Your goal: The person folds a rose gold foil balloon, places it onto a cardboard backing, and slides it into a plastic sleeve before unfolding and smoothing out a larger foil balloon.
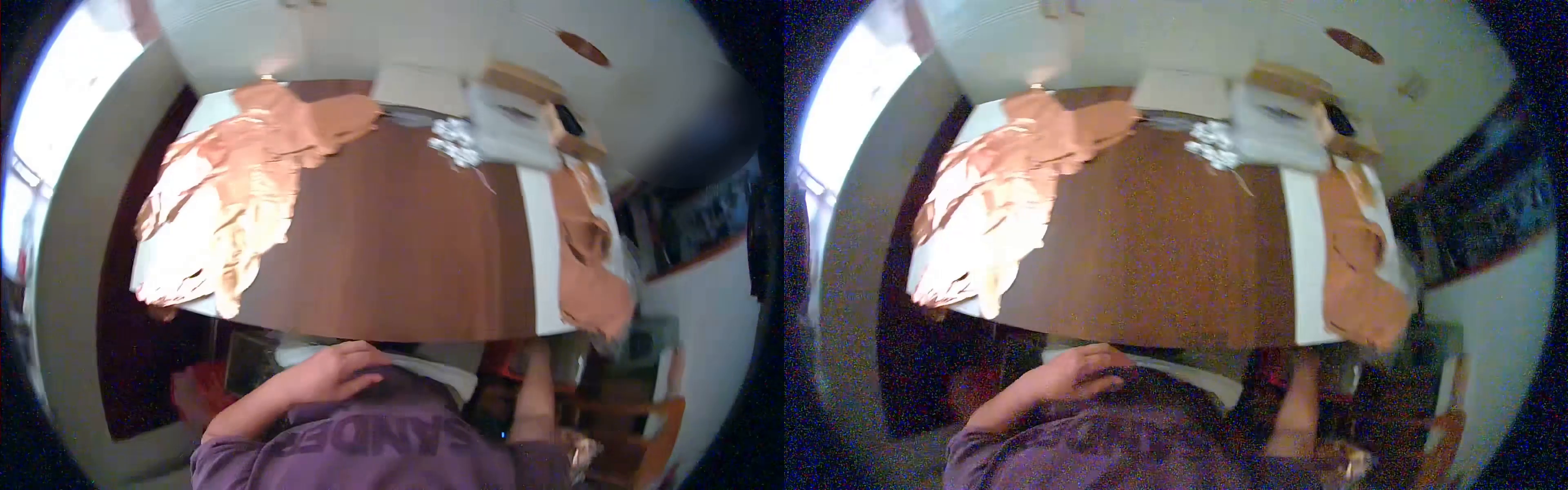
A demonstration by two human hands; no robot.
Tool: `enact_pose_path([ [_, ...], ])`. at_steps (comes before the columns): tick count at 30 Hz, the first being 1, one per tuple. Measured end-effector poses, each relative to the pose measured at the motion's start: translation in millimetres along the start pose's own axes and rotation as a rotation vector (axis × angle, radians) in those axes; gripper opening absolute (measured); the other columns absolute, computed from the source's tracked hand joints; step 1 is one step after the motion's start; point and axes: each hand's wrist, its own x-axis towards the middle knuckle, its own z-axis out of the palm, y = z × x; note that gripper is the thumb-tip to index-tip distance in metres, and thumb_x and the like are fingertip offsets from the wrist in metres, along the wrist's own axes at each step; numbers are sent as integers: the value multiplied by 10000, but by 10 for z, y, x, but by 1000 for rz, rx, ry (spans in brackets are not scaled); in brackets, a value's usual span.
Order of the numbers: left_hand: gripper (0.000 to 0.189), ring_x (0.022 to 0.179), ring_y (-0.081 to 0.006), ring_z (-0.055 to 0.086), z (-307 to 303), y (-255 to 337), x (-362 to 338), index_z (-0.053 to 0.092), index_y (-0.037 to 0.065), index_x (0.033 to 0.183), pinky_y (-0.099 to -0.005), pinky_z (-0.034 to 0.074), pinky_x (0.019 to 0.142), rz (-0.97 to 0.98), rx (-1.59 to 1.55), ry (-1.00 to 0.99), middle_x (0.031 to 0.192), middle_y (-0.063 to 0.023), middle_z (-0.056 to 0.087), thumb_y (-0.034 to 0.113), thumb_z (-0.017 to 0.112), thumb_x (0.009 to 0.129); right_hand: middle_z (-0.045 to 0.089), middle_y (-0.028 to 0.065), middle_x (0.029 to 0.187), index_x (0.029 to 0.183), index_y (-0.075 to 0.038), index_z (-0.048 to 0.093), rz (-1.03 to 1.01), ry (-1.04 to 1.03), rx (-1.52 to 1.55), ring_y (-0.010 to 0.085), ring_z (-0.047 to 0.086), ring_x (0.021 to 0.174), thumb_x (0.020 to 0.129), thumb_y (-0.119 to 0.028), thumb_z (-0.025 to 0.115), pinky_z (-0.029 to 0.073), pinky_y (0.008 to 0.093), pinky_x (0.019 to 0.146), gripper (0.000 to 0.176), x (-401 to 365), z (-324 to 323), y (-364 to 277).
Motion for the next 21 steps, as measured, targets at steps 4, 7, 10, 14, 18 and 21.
enact_pose_path([
  [4, 202, 961, -330, 630, -625, 71, -420, 675, 31, 1045, -380, 521, 802, -288, 240, 280, 1052, -169, 645, 141, 688, 875, 707, 171, 971, 1012, -43, 705, -196, -39, -67, 340, 685, 910, 855, -337, 635, 542, 427, 801, 340, -448, -614, -187],
  [7, 154, 996, -328, 611, -1114, -376, -812, 685, 57, 963, -415, 495, 841, -317, 628, 796, 1042, -152, 652, 128, 721, 831, 715, 164, 935, 1003, -41, 705, -459, -252, -48, 334, 692, 897, 879, -331, 621, 544, 419, 795, 327, -1102, -1429, -759],
  [10, 147, 1000, -337, 592, -1441, -849, -973, 684, 78, 931, -437, 468, 868, -381, 838, 923, 1011, -139, 649, 137, 736, 806, 714, 147, 916, 969, -25, 693, -695, -629, 289, 314, 693, 854, 929, -285, 580, 541, 383, 759, 286, -1703, -2570, -1503],
  [14, 125, 893, -326, 592, -1642, -1310, -1078, 685, 79, 881, -425, 450, 811, -425, 869, 913, 927, -106, 652, 162, 743, 807, 680, 165, 842, 904, -49, 668, -1050, -319, 400, 345, 673, 782, 938, -306, 577, 528, 425, 705, 275, -1958, -3570, -2118],
  [18, 87, 888, -303, 610, -1747, -1290, -1030, 683, 61, 860, -404, 458, 827, -341, 771, 989, 897, -97, 666, 123, 724, 816, 684, 107, 793, 874, -29, 674, -1315, -102, 372, 223, 684, 728, 955, -279, 568, 527, 343, 669, 283, -1751, -3968, -2768],
  [21, 63, 913, -294, 630, -1523, -634, -576, 677, 36, 855, -385, 467, 848, -180, 559, 1058, 905, -104, 679, 45, 697, 796, 676, 98, 834, 1012, -19, 656, -1009, -455, 981, 200, 671, 737, 970, -321, 576, 538, 330, 660, 315, -1538, -4059, -3434],
])
